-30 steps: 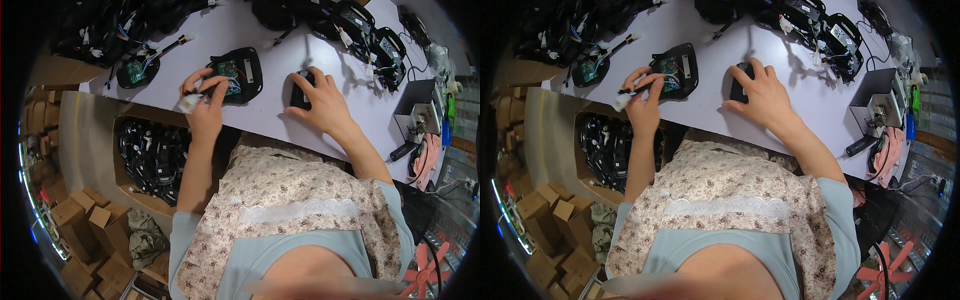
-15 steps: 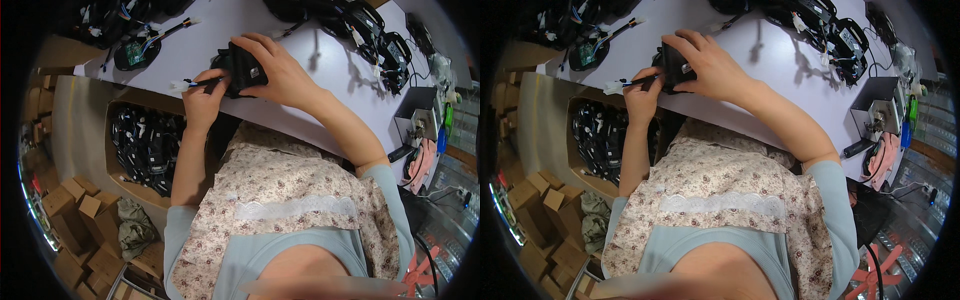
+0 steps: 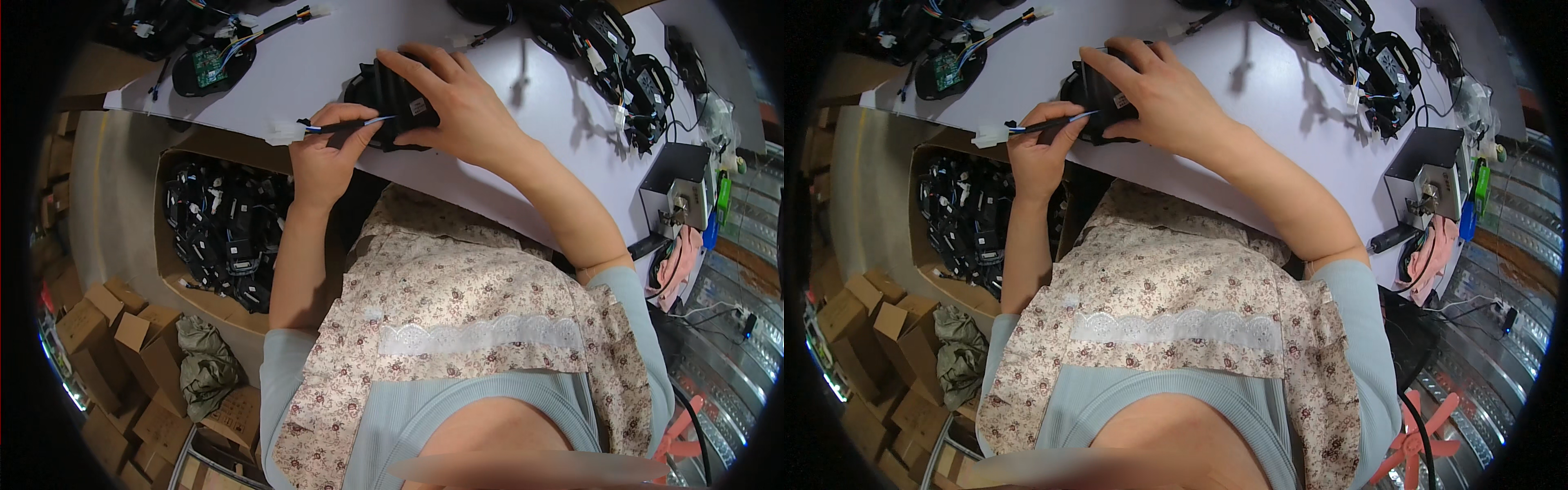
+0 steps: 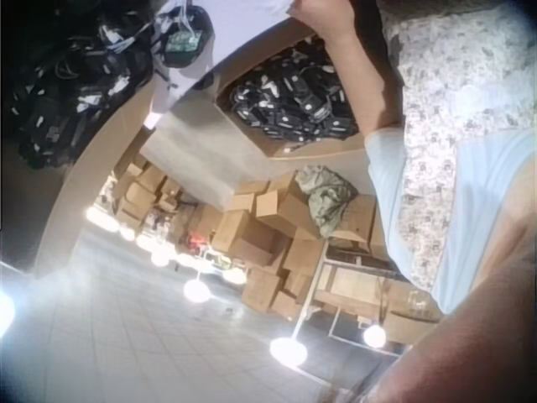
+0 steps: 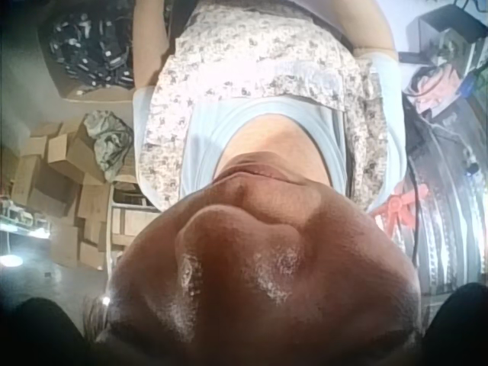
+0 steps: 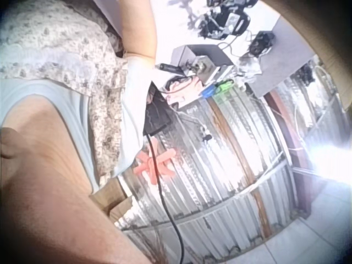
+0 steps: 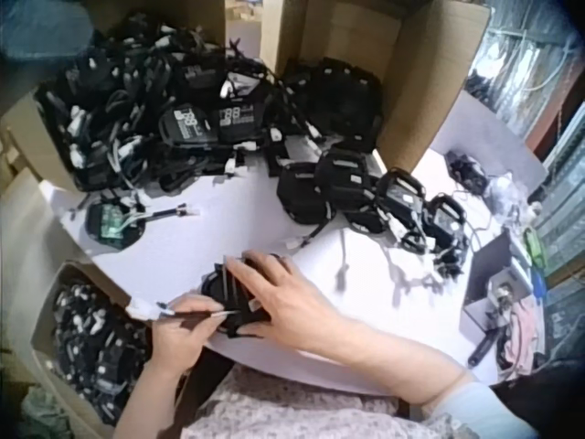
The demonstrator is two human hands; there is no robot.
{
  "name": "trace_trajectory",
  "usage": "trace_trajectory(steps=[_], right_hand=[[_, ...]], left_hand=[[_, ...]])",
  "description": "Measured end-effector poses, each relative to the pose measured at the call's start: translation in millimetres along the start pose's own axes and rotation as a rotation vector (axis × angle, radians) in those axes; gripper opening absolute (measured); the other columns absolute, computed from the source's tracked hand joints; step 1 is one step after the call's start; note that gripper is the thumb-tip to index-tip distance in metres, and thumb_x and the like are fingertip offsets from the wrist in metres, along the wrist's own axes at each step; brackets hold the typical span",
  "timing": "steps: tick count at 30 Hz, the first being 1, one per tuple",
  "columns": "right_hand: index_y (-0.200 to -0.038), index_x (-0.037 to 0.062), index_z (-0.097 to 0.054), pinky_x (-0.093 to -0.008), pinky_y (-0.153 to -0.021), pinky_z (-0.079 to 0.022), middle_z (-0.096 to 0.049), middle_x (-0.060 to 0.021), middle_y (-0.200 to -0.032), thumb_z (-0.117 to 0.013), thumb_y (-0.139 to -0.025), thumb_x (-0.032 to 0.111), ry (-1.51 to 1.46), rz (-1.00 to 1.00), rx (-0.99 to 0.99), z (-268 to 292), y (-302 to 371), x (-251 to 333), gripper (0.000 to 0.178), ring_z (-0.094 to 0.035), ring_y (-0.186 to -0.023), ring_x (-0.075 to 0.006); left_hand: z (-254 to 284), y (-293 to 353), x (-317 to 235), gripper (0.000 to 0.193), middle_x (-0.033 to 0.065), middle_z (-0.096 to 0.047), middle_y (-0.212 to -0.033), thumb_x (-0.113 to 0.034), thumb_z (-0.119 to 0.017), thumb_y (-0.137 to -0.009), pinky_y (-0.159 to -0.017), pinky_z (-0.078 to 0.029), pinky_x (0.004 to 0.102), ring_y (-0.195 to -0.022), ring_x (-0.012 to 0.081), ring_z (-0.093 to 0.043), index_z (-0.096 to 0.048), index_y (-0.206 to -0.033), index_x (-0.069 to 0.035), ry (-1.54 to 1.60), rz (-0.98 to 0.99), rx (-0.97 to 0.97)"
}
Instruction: The person assembles an electronic component by hand, joining a housing case and a back plate.
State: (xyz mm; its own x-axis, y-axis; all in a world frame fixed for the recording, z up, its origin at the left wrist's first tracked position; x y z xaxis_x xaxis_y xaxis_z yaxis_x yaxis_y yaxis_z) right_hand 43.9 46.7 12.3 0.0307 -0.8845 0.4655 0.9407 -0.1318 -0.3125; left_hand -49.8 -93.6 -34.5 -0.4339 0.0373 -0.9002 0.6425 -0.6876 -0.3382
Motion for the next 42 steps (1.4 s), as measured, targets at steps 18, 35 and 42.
trace_trajectory(steps=[18, 35, 42], right_hand=[[-0.15, 0.0212, -0.046, -0.0454, -0.099, -0.052, -0.052, -0.012, -0.14, -0.092, -0.062, 0.019, -0.018, 0.044, -0.064, 2, 9, 4, 0.099, -0.056, -0.114, -0.0372], [-0.143, 0.0165, -0.054, -0.0375, -0.097, -0.052, -0.057, -0.0076, -0.135, -0.09, -0.063, 0.028, 0.188, 0.153, 0.052, -7, 4, 15, 0.089, -0.058, -0.111, -0.0291], [-0.137, 0.0126, -0.057, -0.0417, -0.1, -0.049, -0.057, -0.0097, -0.136, -0.082, -0.073, 0.024, 0.175, 0.139, -0.023, -11, 21, 30, 0.07, -0.057, -0.117, -0.0317]], left_hand=[[3, 5, -18, 0.016, 0.0097, -0.075, -0.095, 0.004, -0.079, -0.081, -0.077, -0.056, 0.0305, -0.085, 0.0207, -0.071, -0.075, -0.094, -0.004, -0.081, -0.127, 0.021], [-12, 11, -30, 0.022, 0.0068, -0.075, -0.093, 0.008, -0.081, -0.079, -0.076, -0.056, 0.0288, -0.085, 0.0163, -0.068, -0.073, -0.098, 0.002, -0.049, -0.166, -0.073], [-18, 27, -25, 0.038, 0.0106, -0.073, -0.107, 0.002, -0.082, -0.078, -0.082, -0.056, 0.0325, -0.095, 0.0227, -0.071, -0.07, -0.113, -0.004, -0.073, -0.115, 0.046]])
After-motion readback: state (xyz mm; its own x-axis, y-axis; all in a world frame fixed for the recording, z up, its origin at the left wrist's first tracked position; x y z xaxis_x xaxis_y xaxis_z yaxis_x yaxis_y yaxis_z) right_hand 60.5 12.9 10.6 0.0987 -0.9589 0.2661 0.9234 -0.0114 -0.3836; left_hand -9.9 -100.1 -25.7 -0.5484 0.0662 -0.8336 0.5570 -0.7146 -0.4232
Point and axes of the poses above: each hand's wrist, its own y-axis away from the middle knuckle, its own z-axis out of the back of the hand, x = y × z, the point moved 8 cm from there along -y, towards the middle knuckle
